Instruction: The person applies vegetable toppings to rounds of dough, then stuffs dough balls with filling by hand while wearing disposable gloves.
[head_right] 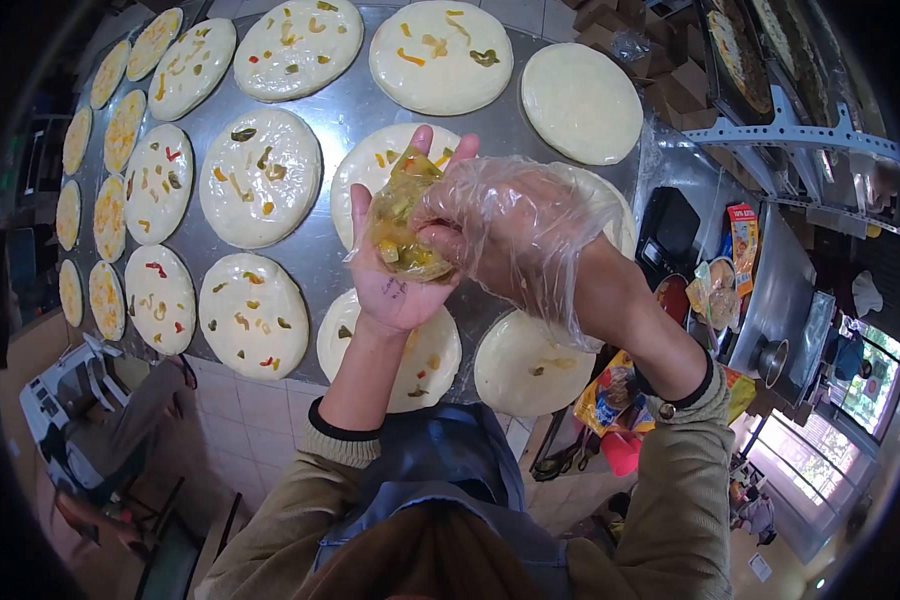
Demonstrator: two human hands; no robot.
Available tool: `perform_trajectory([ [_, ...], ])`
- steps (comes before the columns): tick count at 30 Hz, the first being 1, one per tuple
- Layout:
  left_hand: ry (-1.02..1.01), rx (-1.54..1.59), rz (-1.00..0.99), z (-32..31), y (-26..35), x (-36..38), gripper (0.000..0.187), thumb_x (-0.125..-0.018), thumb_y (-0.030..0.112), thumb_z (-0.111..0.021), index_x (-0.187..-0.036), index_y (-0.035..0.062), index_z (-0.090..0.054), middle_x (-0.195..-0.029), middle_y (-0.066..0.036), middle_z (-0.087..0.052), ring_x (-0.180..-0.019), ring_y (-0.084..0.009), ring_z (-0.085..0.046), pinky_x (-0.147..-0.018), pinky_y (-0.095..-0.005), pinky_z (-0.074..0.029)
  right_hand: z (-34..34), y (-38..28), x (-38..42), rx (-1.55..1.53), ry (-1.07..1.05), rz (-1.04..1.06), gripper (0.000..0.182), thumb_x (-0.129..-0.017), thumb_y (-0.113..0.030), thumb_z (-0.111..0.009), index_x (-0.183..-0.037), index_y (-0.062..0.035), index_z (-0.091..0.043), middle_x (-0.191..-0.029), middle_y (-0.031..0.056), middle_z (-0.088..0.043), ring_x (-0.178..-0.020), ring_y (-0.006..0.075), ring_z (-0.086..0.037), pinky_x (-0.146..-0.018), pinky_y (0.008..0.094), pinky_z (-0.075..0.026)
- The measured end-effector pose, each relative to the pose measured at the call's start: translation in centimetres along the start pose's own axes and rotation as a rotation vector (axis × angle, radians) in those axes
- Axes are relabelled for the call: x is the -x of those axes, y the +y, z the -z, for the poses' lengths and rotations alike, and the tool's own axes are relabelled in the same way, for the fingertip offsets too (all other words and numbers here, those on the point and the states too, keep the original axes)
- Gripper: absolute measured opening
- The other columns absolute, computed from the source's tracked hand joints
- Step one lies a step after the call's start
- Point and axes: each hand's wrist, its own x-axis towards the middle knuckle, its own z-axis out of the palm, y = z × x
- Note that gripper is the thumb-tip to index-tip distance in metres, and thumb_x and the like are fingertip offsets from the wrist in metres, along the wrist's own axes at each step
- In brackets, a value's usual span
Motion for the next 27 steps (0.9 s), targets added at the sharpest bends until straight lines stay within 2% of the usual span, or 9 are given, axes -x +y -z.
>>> perform_trajectory([
  [1,-0.009,0.022,0.001,0.0,0.3,-0.2,0.075,-0.092,0.069,-0.013,-0.151,0.0234,-0.015,-0.155,-0.012,-0.019,-0.136,-0.0355,-0.03,-0.11,-0.0504,-0.03,0.0,0.0,-0.2,-0.014,0.037,0.029,0.014,-0.081,-0.015,-0.071,-0.094,-0.0087,-0.069,-0.087,0.0103,-0.067,-0.078,0.024,-0.065,-0.07,0.0333,-0.052],
  [7,0.011,-0.075,-0.011,0.0,2.4,-0.9,0.078,-0.09,0.072,-0.012,-0.152,0.0245,-0.009,-0.155,-0.011,-0.017,-0.137,-0.0359,-0.03,-0.111,-0.0516,-0.028,-1.0,0.0,-2.2,0.213,0.071,0.19,0.012,-0.081,-0.016,-0.07,-0.092,-0.0107,-0.069,-0.092,0.0083,-0.066,-0.084,0.0248,-0.064,-0.072,0.0367,-0.051],
  [12,0.065,-0.241,-0.042,-0.2,3.8,-1.7,0.079,-0.089,0.073,-0.01,-0.152,0.0253,-0.006,-0.156,-0.011,-0.016,-0.137,-0.0371,-0.027,-0.112,-0.0525,-0.025,-2.9,-1.1,-3.0,0.481,-0.094,0.158,0.033,-0.078,-0.013,-0.068,-0.11,-0.0152,-0.061,-0.118,0.0057,-0.057,-0.103,0.0264,-0.058,-0.08,0.0381,-0.049],
  [16,0.103,-0.254,-0.059,0.1,5.0,-2.1,0.08,-0.088,0.074,-0.01,-0.152,0.0257,-0.006,-0.156,-0.011,-0.016,-0.138,-0.0378,-0.025,-0.112,-0.0535,-0.024,-3.5,-1.0,-4.1,0.581,-0.247,0.166,0.049,-0.075,-0.011,-0.066,-0.122,-0.016,-0.052,-0.127,0.0055,-0.05,-0.111,0.0285,-0.054,-0.08,0.038,-0.049],
  [19,0.088,-0.211,-0.062,0.3,5.7,-2.3,0.08,-0.088,0.074,-0.01,-0.152,0.0254,-0.006,-0.156,-0.012,-0.015,-0.138,-0.0378,-0.025,-0.112,-0.0539,-0.023,-3.7,-0.4,-4.0,0.473,-0.179,0.218,0.048,-0.078,-0.01,-0.059,-0.124,-0.0031,-0.051,-0.133,0.0197,-0.047,-0.12,0.0358,-0.049,-0.084,0.0428,-0.048],
  [22,0.092,-0.217,-0.066,0.5,6.3,-2.6,0.08,-0.089,0.073,-0.011,-0.152,0.024,-0.007,-0.156,-0.013,-0.015,-0.138,-0.0364,-0.026,-0.112,-0.0524,-0.024,-3.8,1.0,-5.7,0.227,-0.036,0.192,0.036,-0.079,-0.01,-0.06,-0.114,-0.0021,-0.059,-0.118,0.0192,-0.057,-0.111,0.0322,-0.056,-0.082,0.0413,-0.048],
  [25,0.057,-0.078,-0.052,0.6,7.1,-2.9,0.079,-0.09,0.071,-0.012,-0.152,0.0225,-0.008,-0.155,-0.013,-0.016,-0.138,-0.0351,-0.027,-0.112,-0.0503,-0.025,-3.2,1.1,-7.3,0.186,-0.078,0.019,0.023,-0.081,-0.011,-0.063,-0.101,-0.0006,-0.063,-0.1,0.018,-0.063,-0.096,0.03,-0.061,-0.079,0.0392,-0.048],
  [26,0.074,-0.122,-0.051,0.5,7.3,-2.9,0.078,-0.09,0.071,-0.013,-0.152,0.0222,-0.009,-0.155,-0.013,-0.016,-0.138,-0.0347,-0.028,-0.112,-0.0498,-0.026,-2.7,0.9,-7.6,0.175,0.015,0.098,0.016,-0.083,-0.014,-0.064,-0.094,-0.0027,-0.063,-0.088,0.0146,-0.063,-0.083,0.0294,-0.062,-0.072,0.0389,-0.048],
  [27,0.09,-0.166,-0.05,0.3,7.4,-3.0,0.077,-0.091,0.07,-0.013,-0.151,0.0218,-0.009,-0.155,-0.013,-0.017,-0.138,-0.0342,-0.028,-0.112,-0.0492,-0.026,-2.8,1.4,-7.6,0.128,0.041,0.068,0.014,-0.083,-0.015,-0.065,-0.092,-0.0038,-0.063,-0.087,0.0137,-0.064,-0.081,0.0294,-0.062,-0.071,0.0389,-0.049],
])
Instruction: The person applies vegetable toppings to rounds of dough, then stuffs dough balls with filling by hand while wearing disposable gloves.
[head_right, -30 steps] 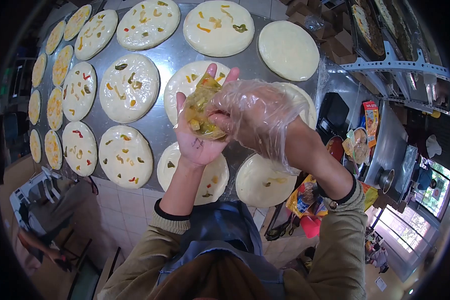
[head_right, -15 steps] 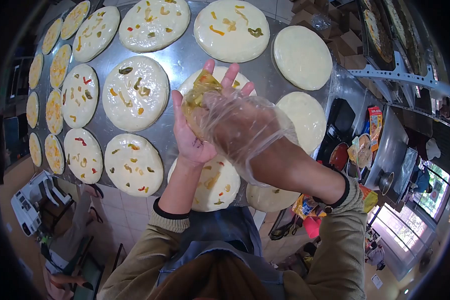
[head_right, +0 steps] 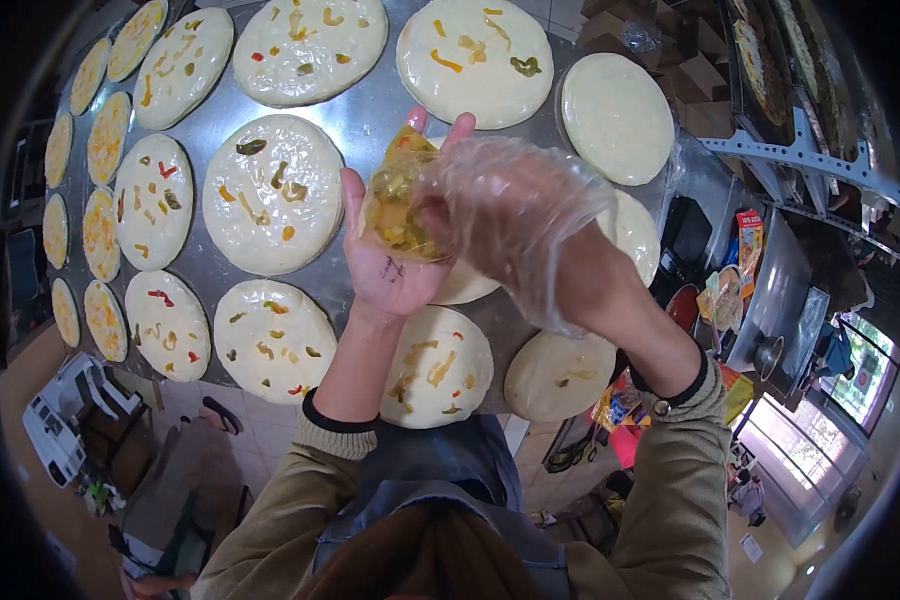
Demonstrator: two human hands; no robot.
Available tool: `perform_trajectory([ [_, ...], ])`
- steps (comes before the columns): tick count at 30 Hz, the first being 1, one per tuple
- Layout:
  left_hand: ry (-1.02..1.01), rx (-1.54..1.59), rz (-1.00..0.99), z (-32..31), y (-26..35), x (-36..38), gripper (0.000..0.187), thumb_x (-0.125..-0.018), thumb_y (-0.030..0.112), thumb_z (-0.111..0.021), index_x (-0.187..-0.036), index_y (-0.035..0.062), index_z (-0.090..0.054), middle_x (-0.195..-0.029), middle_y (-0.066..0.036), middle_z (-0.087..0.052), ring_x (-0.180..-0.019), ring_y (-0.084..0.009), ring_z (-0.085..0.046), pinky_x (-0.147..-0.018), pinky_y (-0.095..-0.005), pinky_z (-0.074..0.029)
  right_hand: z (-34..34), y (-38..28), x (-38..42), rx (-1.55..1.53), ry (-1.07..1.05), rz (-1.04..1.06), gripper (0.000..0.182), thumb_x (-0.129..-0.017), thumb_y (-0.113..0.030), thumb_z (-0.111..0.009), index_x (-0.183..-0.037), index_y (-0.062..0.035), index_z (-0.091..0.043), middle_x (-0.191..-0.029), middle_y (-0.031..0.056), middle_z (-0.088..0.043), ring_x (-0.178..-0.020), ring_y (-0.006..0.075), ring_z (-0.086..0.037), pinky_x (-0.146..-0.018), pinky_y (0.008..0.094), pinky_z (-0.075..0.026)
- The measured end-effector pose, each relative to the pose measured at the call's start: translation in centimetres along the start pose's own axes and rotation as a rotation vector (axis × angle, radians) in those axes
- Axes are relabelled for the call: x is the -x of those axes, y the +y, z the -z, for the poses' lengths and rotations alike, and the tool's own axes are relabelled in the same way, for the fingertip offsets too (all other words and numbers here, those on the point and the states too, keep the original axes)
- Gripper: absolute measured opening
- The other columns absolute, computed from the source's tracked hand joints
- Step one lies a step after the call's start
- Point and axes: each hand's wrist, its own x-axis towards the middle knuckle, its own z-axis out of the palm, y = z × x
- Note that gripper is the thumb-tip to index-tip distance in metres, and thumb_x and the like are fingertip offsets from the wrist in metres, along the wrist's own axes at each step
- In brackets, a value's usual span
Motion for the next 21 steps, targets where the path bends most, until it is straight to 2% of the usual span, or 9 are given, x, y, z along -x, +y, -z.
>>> perform_trajectory([
  [2,0.002,-0.013,0.001,-0.1,0.3,-0.2,0.076,-0.092,0.069,-0.014,-0.151,0.0216,-0.01,-0.155,-0.014,-0.018,-0.138,-0.0335,-0.029,-0.112,-0.0482,-0.026,-0.4,1.3,0.0,-0.088,0.053,-0.063,0.012,-0.083,-0.017,-0.067,-0.089,-0.0062,-0.063,-0.084,0.0119,-0.064,-0.078,0.0293,-0.063,-0.07,0.0389,-0.049],
  [3,-0.011,0.019,0.002,0.0,0.4,-0.3,0.076,-0.092,0.069,-0.015,-0.151,0.0216,-0.01,-0.154,-0.014,-0.019,-0.138,-0.0333,-0.029,-0.112,-0.0478,-0.026,0.8,0.3,-1.3,0.017,-0.047,-0.079,0.012,-0.082,-0.018,-0.069,-0.091,-0.01,-0.066,-0.082,0.01,-0.064,-0.075,0.0274,-0.063,-0.069,0.0373,-0.051],
  [9,0.042,-0.042,0.008,-0.1,1.0,-0.8,0.074,-0.093,0.067,-0.016,-0.151,0.0214,-0.013,-0.154,-0.014,-0.02,-0.138,-0.0325,-0.028,-0.113,-0.046,-0.026,1.9,0.1,-2.0,-0.062,-0.019,-0.153,0.013,-0.081,-0.015,-0.069,-0.093,-0.0088,-0.067,-0.082,0.0084,-0.065,-0.076,0.0241,-0.064,-0.069,0.0343,-0.052],
  [12,0.06,-0.06,0.017,0.0,1.3,-1.0,0.074,-0.093,0.067,-0.016,-0.151,0.0214,-0.013,-0.154,-0.014,-0.02,-0.139,-0.0327,-0.027,-0.113,-0.0463,-0.026,2.0,-0.3,-2.4,-0.081,0.023,-0.193,0.011,-0.081,-0.01,-0.07,-0.091,-0.0062,-0.069,-0.08,0.005,-0.062,-0.065,0.0142,-0.053,-0.06,0.0265,-0.044],
  [21,0.067,-0.112,0.028,0.5,2.2,-2.1,0.073,-0.094,0.066,-0.016,-0.151,0.0216,-0.013,-0.154,-0.014,-0.02,-0.139,-0.0312,-0.027,-0.114,-0.0448,-0.025,1.1,0.4,-2.8,-0.171,0.079,-0.173,0.013,-0.078,-0.01,-0.072,-0.09,-0.0053,-0.068,-0.077,0.0055,-0.061,-0.063,0.015,-0.053,-0.058,0.027,-0.044],
])
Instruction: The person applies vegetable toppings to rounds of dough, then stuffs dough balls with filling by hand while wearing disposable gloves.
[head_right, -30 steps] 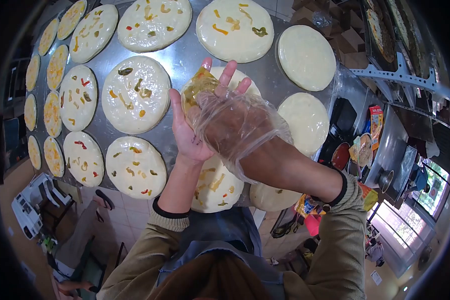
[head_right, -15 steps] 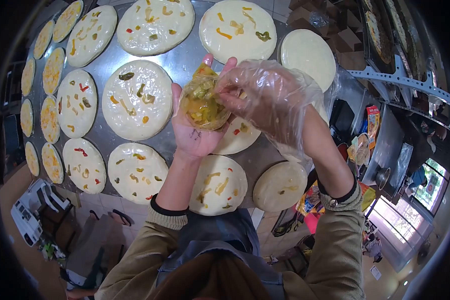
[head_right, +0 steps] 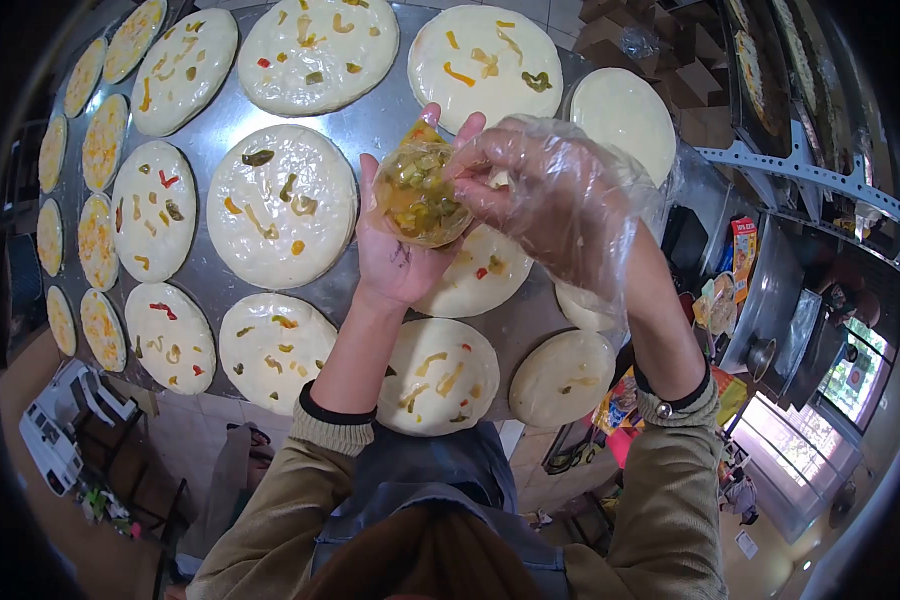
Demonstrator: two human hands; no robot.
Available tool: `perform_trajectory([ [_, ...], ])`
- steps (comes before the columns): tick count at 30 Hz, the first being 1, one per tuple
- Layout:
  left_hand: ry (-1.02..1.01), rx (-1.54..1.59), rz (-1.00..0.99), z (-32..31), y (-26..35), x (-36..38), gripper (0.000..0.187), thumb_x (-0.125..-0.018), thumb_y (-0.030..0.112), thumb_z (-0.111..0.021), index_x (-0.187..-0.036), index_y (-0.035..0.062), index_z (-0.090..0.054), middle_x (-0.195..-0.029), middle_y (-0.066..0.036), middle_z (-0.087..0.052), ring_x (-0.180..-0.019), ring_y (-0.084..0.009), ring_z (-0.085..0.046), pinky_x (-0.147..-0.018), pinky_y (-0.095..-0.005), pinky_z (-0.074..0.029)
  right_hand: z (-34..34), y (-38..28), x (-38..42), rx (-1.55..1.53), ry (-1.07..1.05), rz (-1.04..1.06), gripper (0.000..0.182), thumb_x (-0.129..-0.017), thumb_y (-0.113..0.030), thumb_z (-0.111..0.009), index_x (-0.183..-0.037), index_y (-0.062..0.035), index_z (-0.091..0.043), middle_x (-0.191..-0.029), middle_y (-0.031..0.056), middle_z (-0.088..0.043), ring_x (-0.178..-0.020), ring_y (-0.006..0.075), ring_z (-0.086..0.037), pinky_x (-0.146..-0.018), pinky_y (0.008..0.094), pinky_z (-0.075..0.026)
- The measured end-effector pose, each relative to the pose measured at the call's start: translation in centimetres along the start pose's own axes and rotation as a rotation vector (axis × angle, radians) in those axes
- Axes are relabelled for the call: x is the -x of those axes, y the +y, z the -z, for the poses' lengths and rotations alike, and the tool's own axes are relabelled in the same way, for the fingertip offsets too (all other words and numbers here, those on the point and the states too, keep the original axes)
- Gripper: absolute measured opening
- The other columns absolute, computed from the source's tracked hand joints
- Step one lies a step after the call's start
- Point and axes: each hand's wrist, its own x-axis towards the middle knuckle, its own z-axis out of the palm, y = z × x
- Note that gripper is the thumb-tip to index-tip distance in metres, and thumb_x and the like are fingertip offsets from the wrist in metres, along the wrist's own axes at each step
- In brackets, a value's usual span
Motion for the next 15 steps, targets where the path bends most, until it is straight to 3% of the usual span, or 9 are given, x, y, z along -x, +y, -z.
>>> perform_trajectory([
  [6,0.029,0.019,0.03,0.8,0.1,-0.2,0.072,-0.094,0.065,-0.017,-0.151,0.0217,-0.014,-0.154,-0.012,-0.022,-0.138,-0.0302,-0.028,-0.113,-0.0442,-0.026,-0.8,0.7,-0.9,0.137,-0.033,0.112,0.012,-0.079,-0.009,-0.072,-0.089,-0.0051,-0.068,-0.077,0.006,-0.061,-0.065,0.0171,-0.055,-0.059,0.0276,-0.046],
  [15,0.039,0.073,0.04,2.9,0.3,-0.3,0.065,-0.096,0.061,-0.021,-0.15,0.0241,-0.018,-0.153,-0.01,-0.023,-0.138,-0.0335,-0.028,-0.113,-0.0524,-0.024,2.3,1.8,-2.2,-0.089,-0.105,-0.201,0.016,-0.084,-0.019,-0.068,-0.093,-0.005,-0.069,-0.083,0.006,-0.066,-0.07,0.0132,-0.056,-0.066,0.0285,-0.046],
])
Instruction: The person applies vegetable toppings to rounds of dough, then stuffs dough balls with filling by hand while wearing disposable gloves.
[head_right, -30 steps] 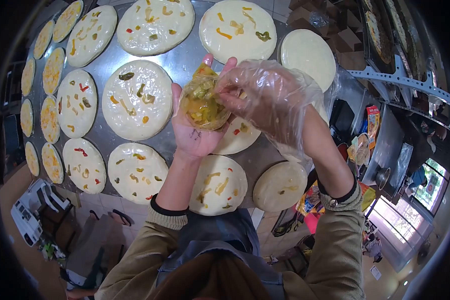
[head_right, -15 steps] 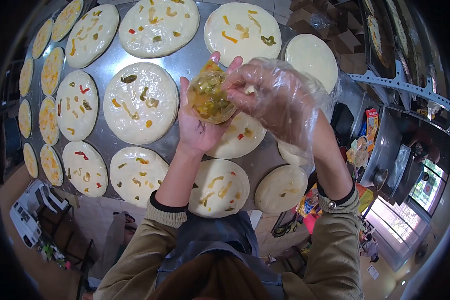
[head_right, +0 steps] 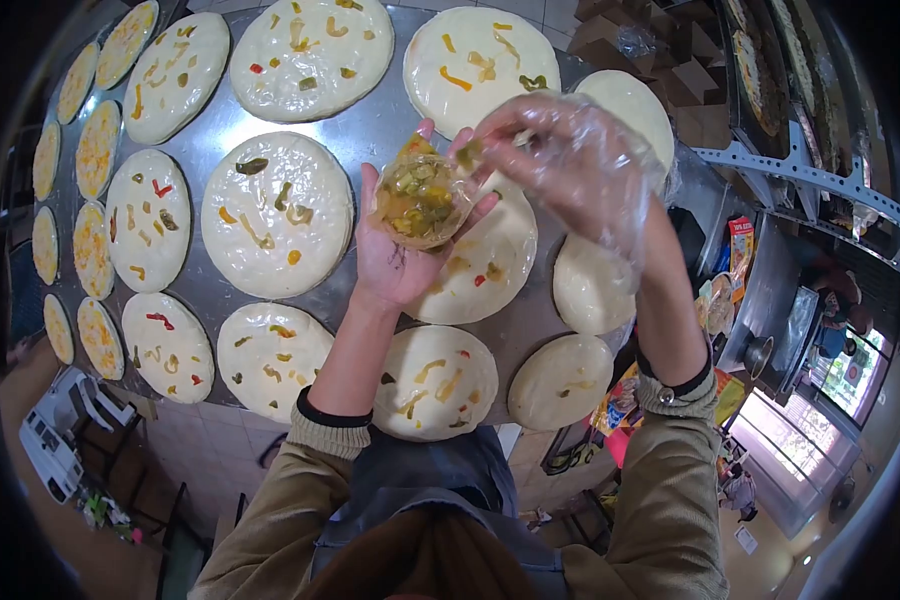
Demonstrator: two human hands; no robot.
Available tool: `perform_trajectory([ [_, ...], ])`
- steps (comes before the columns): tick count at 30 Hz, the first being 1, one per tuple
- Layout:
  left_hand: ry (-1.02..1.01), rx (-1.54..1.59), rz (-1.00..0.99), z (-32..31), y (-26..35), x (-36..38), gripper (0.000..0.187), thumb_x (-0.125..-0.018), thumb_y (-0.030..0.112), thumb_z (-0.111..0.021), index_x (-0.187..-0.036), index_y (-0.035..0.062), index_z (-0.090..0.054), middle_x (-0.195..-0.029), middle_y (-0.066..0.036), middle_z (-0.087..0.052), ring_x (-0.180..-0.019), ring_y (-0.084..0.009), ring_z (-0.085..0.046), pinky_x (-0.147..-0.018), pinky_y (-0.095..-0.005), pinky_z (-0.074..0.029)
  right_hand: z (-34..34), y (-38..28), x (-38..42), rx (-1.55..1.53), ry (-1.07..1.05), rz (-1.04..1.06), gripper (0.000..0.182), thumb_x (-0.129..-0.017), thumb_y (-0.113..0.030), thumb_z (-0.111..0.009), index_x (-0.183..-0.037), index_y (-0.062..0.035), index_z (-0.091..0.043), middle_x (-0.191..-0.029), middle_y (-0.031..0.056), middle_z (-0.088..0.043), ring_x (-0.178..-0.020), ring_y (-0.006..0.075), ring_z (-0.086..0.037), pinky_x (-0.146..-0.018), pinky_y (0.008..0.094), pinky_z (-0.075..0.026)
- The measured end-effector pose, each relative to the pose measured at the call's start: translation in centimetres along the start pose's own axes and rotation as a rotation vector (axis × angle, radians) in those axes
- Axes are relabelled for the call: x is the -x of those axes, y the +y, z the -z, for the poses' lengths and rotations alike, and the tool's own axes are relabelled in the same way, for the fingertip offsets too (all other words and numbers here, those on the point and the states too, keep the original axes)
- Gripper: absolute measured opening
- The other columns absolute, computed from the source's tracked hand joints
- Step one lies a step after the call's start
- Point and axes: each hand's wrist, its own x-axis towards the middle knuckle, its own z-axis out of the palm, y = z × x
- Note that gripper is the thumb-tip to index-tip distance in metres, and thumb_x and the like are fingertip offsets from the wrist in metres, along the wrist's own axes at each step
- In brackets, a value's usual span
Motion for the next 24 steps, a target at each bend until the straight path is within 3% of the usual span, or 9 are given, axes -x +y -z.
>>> perform_trajectory([
  [1,-0.015,0.013,-0.005,0.3,0.1,0.0,0.065,-0.096,0.06,-0.022,-0.15,0.0242,-0.018,-0.153,-0.01,-0.023,-0.138,-0.0347,-0.028,-0.113,-0.0531,-0.024,0.7,0.3,-0.2,0.137,0.008,-0.025,0.018,-0.087,-0.018,-0.063,-0.094,-0.0024,-0.067,-0.084,0.0091,-0.066,-0.078,0.0155,-0.063,-0.072,0.0293,-0.049],
  [5,0.036,0.037,-0.047,1.0,0.8,0.7,0.064,-0.097,0.059,-0.023,-0.149,0.0235,-0.02,-0.153,-0.011,-0.022,-0.137,-0.037,-0.028,-0.112,-0.0532,-0.026,1.7,4.7,-1.3,0.259,0.142,0.07,0.02,-0.086,-0.019,-0.065,-0.095,-0.0021,-0.067,-0.085,0.0094,-0.066,-0.077,0.0165,-0.061,-0.072,0.0304,-0.049],
  [11,0.053,0.035,-0.081,1.0,1.4,1.4,0.062,-0.097,0.058,-0.021,-0.148,0.0227,-0.022,-0.153,-0.012,-0.023,-0.137,-0.0363,-0.029,-0.111,-0.0531,-0.027,0.4,11.7,-4.1,0.615,0.078,0.062,0.025,-0.09,-0.026,-0.057,-0.098,-0.0043,-0.067,-0.089,0.015,-0.066,-0.08,0.0293,-0.064,-0.076,0.04,-0.05],
  [14,0.041,0.026,-0.083,0.8,1.4,1.6,0.062,-0.098,0.057,-0.021,-0.148,0.0228,-0.022,-0.153,-0.012,-0.023,-0.137,-0.0363,-0.029,-0.111,-0.0532,-0.027,-2.1,15.6,-6.0,0.6,0.067,0.09,0.024,-0.091,-0.025,-0.053,-0.1,-0.0072,-0.068,-0.094,0.0176,-0.065,-0.084,0.0353,-0.062,-0.079,0.0446,-0.049],
  [18,0.029,0.015,-0.085,0.5,1.4,1.9,0.062,-0.097,0.058,-0.021,-0.149,0.0236,-0.021,-0.153,-0.012,-0.022,-0.137,-0.0367,-0.029,-0.111,-0.0532,-0.027,-3.9,12.1,-7.4,0.712,0.122,0.161,0.019,-0.089,-0.019,-0.059,-0.101,-0.007,-0.068,-0.096,0.0141,-0.064,-0.083,0.0327,-0.061,-0.078,0.0391,-0.049],
  [21,0.0,0.03,-0.081,0.1,1.3,2.2,0.062,-0.097,0.058,-0.021,-0.149,0.0248,-0.019,-0.153,-0.011,-0.021,-0.137,-0.037,-0.028,-0.111,-0.0533,-0.026,-3.4,9.6,-6.6,0.654,0.182,0.207,0.022,-0.091,-0.021,-0.055,-0.104,-0.0087,-0.068,-0.095,0.0144,-0.065,-0.089,0.0342,-0.062,-0.081,0.0413,-0.05],
  [24,-0.02,0.006,-0.08,-0.4,0.9,2.6,0.062,-0.097,0.059,-0.022,-0.15,0.0259,-0.018,-0.154,-0.011,-0.02,-0.138,-0.037,-0.026,-0.112,-0.0533,-0.025,-1.6,5.3,-3.9,0.295,0.17,0.309,0.021,-0.091,-0.021,-0.056,-0.104,-0.0092,-0.068,-0.096,0.0127,-0.065,-0.091,0.0317,-0.063,-0.081,0.0399,-0.05],
])
